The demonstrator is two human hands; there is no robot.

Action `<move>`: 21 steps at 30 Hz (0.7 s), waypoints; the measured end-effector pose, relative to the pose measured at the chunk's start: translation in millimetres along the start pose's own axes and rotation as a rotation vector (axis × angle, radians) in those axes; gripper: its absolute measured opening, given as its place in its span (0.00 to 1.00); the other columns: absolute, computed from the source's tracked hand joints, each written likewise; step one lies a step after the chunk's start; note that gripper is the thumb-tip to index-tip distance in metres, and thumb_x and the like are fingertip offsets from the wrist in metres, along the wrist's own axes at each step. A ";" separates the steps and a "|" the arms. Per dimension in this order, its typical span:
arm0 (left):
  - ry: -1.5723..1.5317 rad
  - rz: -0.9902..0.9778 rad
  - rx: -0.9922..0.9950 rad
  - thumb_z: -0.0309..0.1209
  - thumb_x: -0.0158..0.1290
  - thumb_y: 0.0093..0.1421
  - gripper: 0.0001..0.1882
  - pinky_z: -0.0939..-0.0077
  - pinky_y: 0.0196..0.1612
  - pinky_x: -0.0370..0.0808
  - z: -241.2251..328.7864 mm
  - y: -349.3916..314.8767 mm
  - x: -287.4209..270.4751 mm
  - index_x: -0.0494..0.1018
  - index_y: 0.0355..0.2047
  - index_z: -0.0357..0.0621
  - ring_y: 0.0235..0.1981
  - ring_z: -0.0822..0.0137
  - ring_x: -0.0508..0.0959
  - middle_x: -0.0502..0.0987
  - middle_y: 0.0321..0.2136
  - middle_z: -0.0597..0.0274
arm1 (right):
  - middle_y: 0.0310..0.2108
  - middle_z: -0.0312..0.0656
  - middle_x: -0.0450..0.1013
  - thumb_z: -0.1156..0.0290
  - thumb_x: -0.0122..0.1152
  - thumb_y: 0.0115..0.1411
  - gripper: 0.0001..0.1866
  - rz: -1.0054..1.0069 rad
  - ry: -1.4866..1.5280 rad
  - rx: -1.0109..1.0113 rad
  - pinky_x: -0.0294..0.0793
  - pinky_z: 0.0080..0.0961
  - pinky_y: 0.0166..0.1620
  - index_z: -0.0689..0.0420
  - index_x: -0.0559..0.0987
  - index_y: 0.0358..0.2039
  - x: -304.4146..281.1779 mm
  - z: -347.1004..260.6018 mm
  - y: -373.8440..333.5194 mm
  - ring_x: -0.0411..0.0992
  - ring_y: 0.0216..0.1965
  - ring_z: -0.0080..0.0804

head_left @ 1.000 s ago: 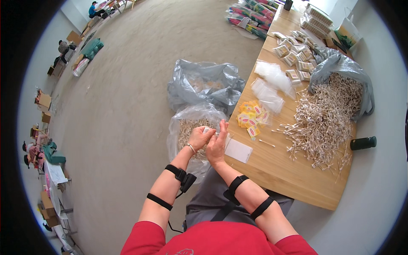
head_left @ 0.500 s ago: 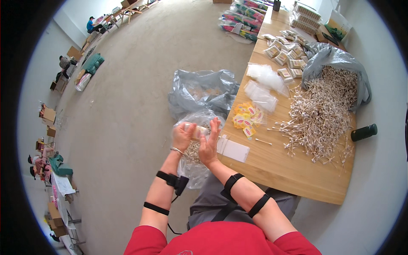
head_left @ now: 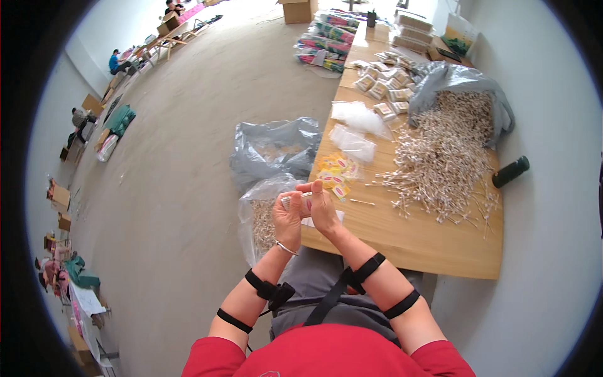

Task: Organizing and packaging cotton swabs or similar hygiene applicators into plastic bags.

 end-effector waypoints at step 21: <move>0.171 -0.919 -0.497 0.26 0.58 0.54 0.09 0.80 0.39 0.73 -30.6 -71.5 89.7 0.74 0.36 0.39 0.38 0.76 0.74 0.77 0.34 0.66 | 0.43 0.51 0.72 0.55 0.49 0.62 0.25 -0.180 -0.748 -0.334 0.67 0.36 0.51 0.63 0.70 0.50 -85.1 -70.5 -88.2 0.69 0.47 0.48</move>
Point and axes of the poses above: each hand's wrist, its own y-axis towards the middle knuckle, its own x-axis out of the palm, z = x × y, the point moved 6 cm from there along y, towards the middle knuckle
